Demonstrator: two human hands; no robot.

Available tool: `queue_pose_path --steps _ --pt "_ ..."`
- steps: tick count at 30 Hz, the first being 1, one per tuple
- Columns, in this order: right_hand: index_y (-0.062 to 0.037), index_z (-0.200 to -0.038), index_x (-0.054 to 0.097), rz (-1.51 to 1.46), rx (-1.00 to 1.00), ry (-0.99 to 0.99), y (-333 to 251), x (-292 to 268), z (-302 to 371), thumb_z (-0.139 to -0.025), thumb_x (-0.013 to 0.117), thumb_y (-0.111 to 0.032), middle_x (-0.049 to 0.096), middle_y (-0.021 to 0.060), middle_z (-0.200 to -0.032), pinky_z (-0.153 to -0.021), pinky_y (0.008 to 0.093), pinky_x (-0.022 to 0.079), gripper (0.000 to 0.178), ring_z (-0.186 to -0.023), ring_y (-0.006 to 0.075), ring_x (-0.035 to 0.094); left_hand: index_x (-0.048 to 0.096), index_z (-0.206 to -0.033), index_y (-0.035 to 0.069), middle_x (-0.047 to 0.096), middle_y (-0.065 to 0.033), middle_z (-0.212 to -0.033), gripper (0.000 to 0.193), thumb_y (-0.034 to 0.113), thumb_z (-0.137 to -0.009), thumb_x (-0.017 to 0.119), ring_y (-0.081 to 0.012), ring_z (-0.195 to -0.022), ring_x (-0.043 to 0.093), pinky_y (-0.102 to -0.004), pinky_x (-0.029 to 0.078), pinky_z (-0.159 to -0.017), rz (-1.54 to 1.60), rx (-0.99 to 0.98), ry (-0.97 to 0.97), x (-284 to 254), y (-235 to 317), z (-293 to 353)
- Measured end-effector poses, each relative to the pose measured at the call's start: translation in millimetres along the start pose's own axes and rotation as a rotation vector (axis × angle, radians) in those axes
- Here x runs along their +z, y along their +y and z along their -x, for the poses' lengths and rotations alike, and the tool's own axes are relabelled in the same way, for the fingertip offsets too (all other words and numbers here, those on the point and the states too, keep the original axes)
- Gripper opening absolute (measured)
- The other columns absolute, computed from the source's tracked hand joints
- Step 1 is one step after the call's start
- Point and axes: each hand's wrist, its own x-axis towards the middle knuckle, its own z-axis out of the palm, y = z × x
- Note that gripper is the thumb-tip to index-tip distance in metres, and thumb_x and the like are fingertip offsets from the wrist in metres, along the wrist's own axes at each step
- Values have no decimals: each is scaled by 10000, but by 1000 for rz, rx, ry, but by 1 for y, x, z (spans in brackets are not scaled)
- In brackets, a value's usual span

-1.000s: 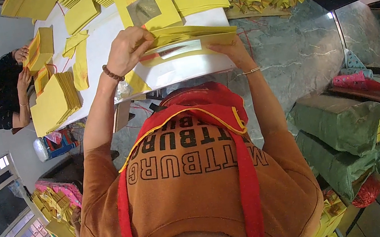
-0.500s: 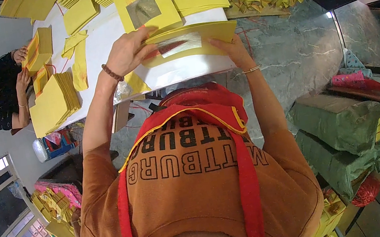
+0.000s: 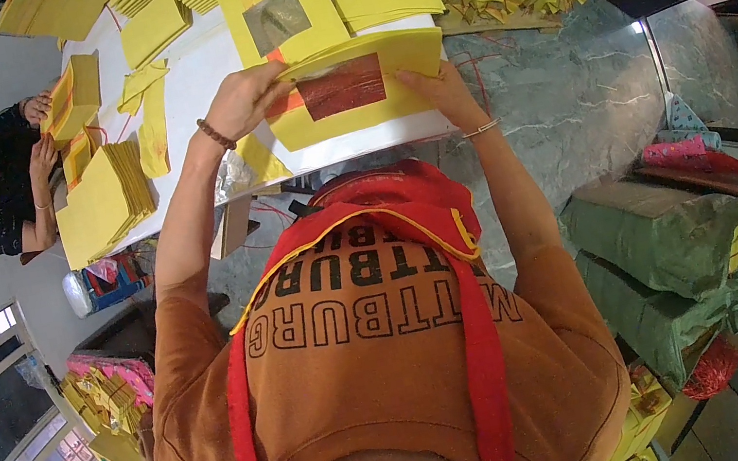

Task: Folding yellow ceremonial papers and organizing them into stacks.

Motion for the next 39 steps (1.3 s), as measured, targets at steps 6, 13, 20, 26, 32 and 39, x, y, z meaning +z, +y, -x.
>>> queue_pose_path --steps 6,13,20,26,32,39 --pt "-42 -1065 578 -231 24 56 -2 7 1 -826 617 -119 608 19 -996 -762 256 472 255 -882 114 575 534 -1150 18 620 -46 -1017 369 103 -805 632 -114 -901 586 -245 457 -821 1092 -151 122 18 -30 13" --pt "-58 -1125 532 -420 143 158 12 24 13 -824 606 -83 588 21 -1040 -792 285 481 311 -925 137 574 480 -1201 6 588 -55 -1084 376 108 -852 574 -118 -945 561 -266 448 -838 1185 -314 242 59 -25 19" --pt "-47 -1206 475 -715 269 -87 6 -29 27 -805 638 -180 552 43 -1117 -891 298 420 453 -1008 163 537 504 -1176 19 619 -35 -953 351 193 -875 555 -85 -825 542 -236 450 -743 917 -273 119 29 -15 22" --pt "-26 -1207 474 190 118 -469 -79 -6 2 -811 612 -257 571 53 -1103 -860 263 414 479 -984 156 544 527 -1135 35 618 -42 -815 319 231 -883 540 -96 -695 503 -248 431 -641 583 -134 -5 8 2 4" --pt "-24 -1019 590 1011 -152 -334 -118 18 -2 -821 575 -198 652 115 -790 -677 285 469 264 -699 181 615 545 -1105 39 612 -43 -882 312 204 -844 593 -126 -764 541 -244 440 -686 819 -138 117 21 -7 8" --pt "-10 -984 608 670 -213 -192 -88 19 -2 -831 581 -170 651 63 -821 -654 260 456 223 -703 132 582 529 -1143 42 596 -65 -1023 415 86 -757 675 -145 -982 541 -261 437 -833 1399 33 472 33 8 17"
